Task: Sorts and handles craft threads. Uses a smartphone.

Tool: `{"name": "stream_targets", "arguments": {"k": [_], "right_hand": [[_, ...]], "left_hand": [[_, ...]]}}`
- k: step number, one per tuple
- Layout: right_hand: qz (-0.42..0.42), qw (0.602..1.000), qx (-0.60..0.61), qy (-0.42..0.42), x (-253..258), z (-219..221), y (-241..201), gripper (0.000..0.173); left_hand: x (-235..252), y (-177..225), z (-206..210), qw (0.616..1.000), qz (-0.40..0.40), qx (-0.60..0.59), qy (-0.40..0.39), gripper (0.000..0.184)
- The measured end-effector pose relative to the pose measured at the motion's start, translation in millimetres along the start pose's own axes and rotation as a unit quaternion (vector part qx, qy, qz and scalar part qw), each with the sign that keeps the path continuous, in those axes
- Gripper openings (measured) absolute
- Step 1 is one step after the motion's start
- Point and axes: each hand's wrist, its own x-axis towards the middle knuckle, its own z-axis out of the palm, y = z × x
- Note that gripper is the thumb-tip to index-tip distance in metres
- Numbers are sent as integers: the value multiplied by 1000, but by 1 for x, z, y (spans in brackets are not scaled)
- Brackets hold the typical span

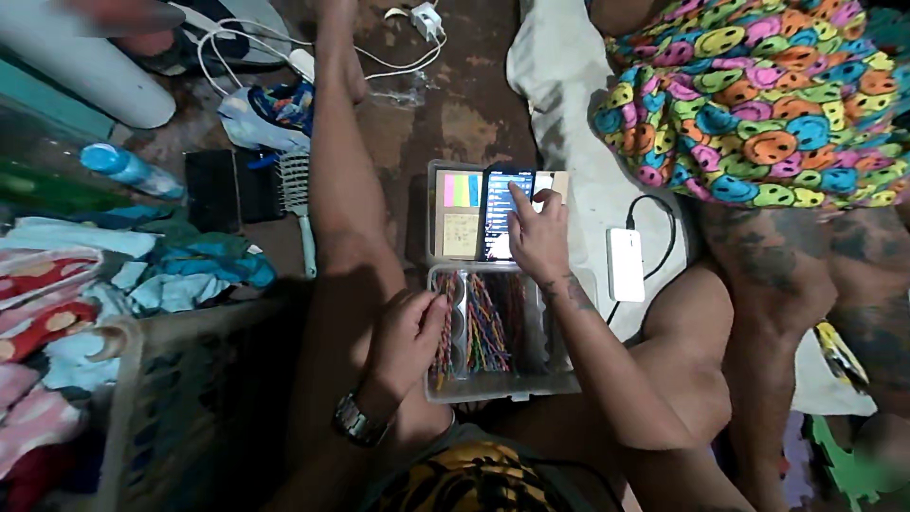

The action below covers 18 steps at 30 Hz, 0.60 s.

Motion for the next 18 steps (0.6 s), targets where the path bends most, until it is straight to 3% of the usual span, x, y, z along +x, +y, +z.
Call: {"name": "stream_targets", "arguments": {"k": [3,8,10,13,15,18], "right_hand": [[3,1000,19,6,-1,-2,2,50],[28,987,158,25,-40,-37,4,39],[41,981,185,-43,-68,-47,0,31],[94,947,139,-274,-93,-46,-11,34],[139,911,73,-380,-99,-34,-18,37],[165,891,11,-424,-107,-10,-21,41]], "left_hand": [[1,2,1,1000,-12,4,-12,37],[5,10,-1,999,-38,-11,-23,35],[7,16,2,999,-29,-8,-32,35],[9,22,11,998,37,28,-33,33],[8,28,22,995,86,23,-40,30],[9,43,36,993,69,-8,-97,26]]}}
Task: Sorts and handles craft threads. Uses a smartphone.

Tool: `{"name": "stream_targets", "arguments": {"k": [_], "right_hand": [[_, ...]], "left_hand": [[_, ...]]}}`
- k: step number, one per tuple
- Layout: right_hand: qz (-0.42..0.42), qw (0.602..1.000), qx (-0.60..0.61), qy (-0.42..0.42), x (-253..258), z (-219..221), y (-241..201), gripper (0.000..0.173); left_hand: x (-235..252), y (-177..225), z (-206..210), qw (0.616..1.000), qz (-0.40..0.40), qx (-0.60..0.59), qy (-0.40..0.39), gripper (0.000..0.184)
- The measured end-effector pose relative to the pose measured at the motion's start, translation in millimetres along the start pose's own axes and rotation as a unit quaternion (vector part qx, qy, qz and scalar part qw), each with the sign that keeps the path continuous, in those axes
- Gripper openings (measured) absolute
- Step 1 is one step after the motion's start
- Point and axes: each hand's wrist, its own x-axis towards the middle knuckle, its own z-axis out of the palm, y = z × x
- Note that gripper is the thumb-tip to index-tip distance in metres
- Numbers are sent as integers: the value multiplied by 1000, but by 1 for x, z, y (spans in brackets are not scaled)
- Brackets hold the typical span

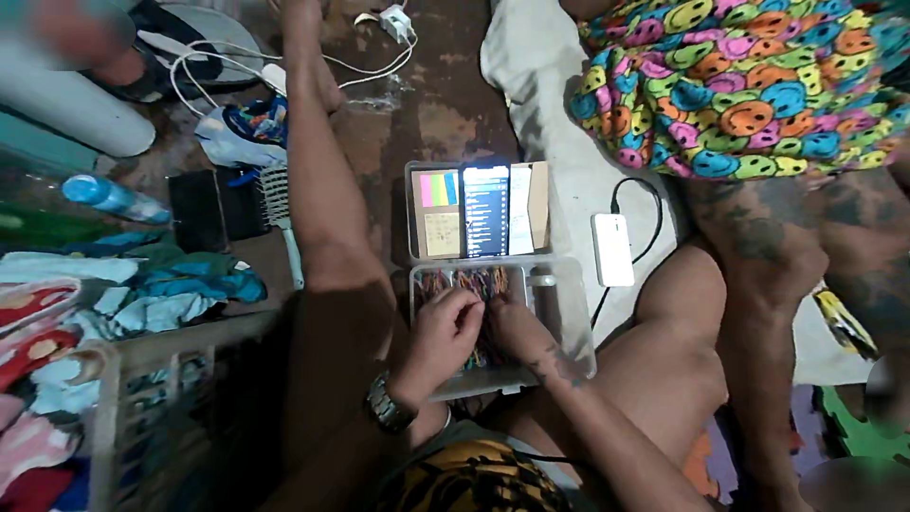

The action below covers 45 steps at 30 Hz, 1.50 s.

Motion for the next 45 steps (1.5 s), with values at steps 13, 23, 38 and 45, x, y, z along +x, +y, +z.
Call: {"name": "stream_targets", "arguments": {"k": [13,23,38,45], "right_hand": [[-76,960,195,187,-2,1,32,32],[-230,893,307,236,-7,6,43,19],[-294,893,316,127,5,11,50,22],[-307,876,121,352,2,-5,41,26]], "left_hand": [[35,-5,22,983,-152,-73,-76,25],[38,-1,36,972,-153,-172,-55,24],[29,-14,37,969,-95,-215,68,17],[27,-19,26,961,-64,-220,157,18]]}}
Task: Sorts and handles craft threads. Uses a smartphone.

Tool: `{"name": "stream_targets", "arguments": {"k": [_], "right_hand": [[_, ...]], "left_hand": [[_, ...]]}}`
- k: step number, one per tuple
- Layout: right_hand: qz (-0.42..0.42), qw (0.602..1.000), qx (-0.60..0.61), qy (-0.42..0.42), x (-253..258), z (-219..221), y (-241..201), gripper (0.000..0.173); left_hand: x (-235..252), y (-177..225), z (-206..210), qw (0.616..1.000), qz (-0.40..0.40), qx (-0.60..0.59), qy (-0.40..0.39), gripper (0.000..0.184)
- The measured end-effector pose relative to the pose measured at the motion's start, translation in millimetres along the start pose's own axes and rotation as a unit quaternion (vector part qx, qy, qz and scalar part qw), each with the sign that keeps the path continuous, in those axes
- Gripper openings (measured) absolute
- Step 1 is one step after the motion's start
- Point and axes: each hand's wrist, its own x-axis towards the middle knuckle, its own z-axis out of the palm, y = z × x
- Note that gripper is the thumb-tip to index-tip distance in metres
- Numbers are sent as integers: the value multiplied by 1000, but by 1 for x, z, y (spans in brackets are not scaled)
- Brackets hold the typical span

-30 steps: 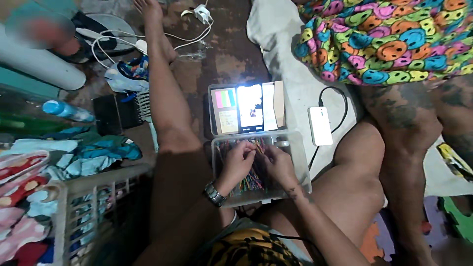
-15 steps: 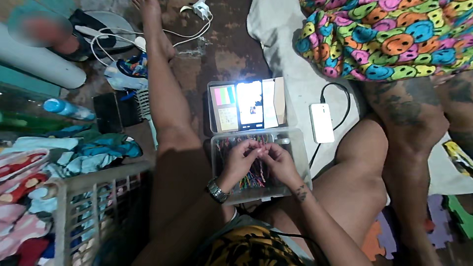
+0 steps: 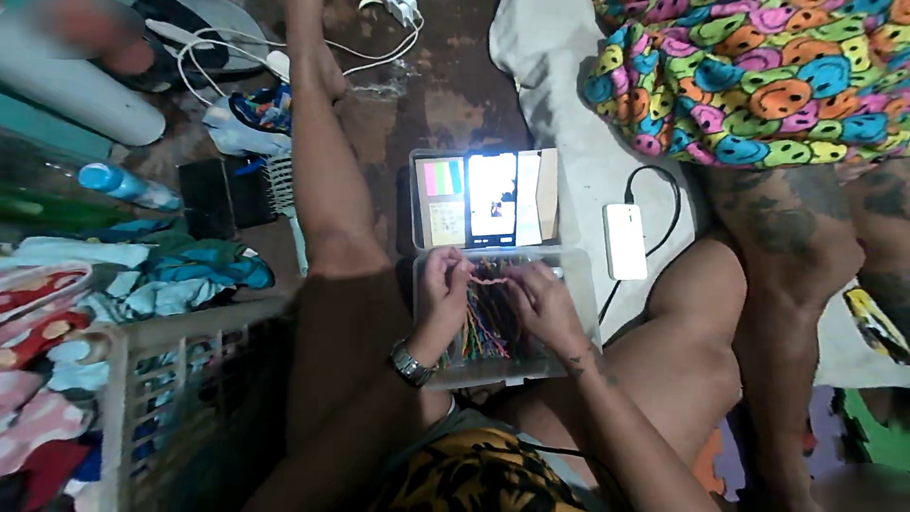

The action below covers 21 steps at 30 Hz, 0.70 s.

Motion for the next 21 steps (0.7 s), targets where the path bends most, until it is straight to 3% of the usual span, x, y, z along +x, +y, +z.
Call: {"name": "stream_targets", "arguments": {"k": [5,11,21], "right_hand": [[-55,990,-116,63,28,1,3,38],[-48,977,-204,23,44,8,15,44],[-38,976,-215,-26,56,11,11,49]], "left_hand": [[-1,4,-5,1000,-6,-23,2,18],[-2,9,-12,998,-18,-57,-6,14],[-6,14,-10,992,-92,-58,-62,13]]}}
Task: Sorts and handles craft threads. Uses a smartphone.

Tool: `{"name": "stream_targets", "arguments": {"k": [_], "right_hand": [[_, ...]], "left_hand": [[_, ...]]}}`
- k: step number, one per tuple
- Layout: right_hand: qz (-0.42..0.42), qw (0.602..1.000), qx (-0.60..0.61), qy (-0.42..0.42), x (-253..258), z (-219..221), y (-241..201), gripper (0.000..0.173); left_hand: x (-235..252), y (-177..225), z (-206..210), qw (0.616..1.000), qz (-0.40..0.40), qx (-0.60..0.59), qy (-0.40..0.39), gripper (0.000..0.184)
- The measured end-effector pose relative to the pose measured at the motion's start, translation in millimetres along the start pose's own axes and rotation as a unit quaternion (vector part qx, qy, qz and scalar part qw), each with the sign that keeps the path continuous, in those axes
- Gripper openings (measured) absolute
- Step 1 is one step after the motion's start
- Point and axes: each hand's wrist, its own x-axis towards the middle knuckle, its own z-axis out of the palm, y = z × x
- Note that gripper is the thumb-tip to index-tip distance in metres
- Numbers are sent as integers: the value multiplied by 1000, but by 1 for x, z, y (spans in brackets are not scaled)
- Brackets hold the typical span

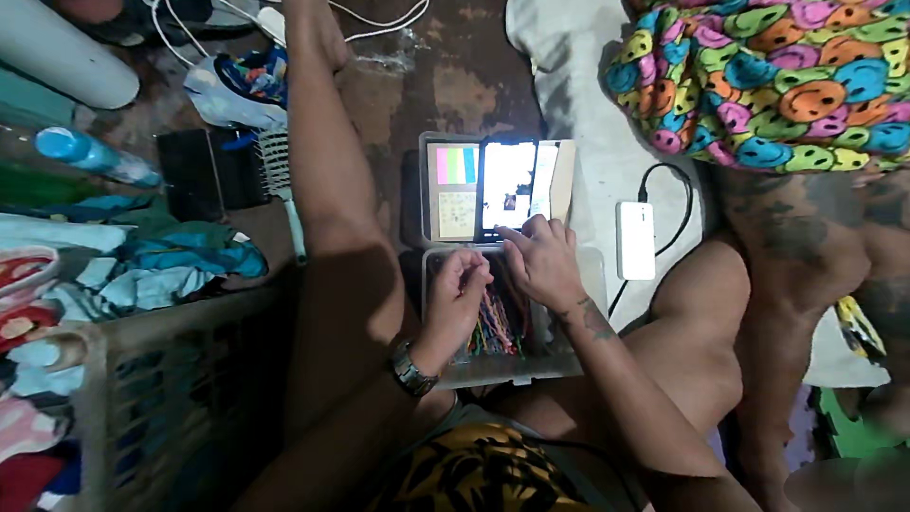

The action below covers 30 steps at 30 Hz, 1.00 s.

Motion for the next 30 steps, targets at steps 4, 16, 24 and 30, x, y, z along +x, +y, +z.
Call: {"name": "stream_targets", "arguments": {"k": [4,16,24,30], "right_hand": [[16,1000,2,-24,4,-2,-2,50],[15,991,117,59,-7,-6,2,49],[175,965,175,-87,-50,-4,-29,34],[239,924,257,-149,-51,-3,-25,27]], "left_hand": [[0,-2,0,1000,4,-11,-4,12],[0,-3,1,1000,-3,-3,-6,11],[3,-8,3,999,-33,8,-40,11],[5,-7,5,994,-92,44,-42,19]]}}
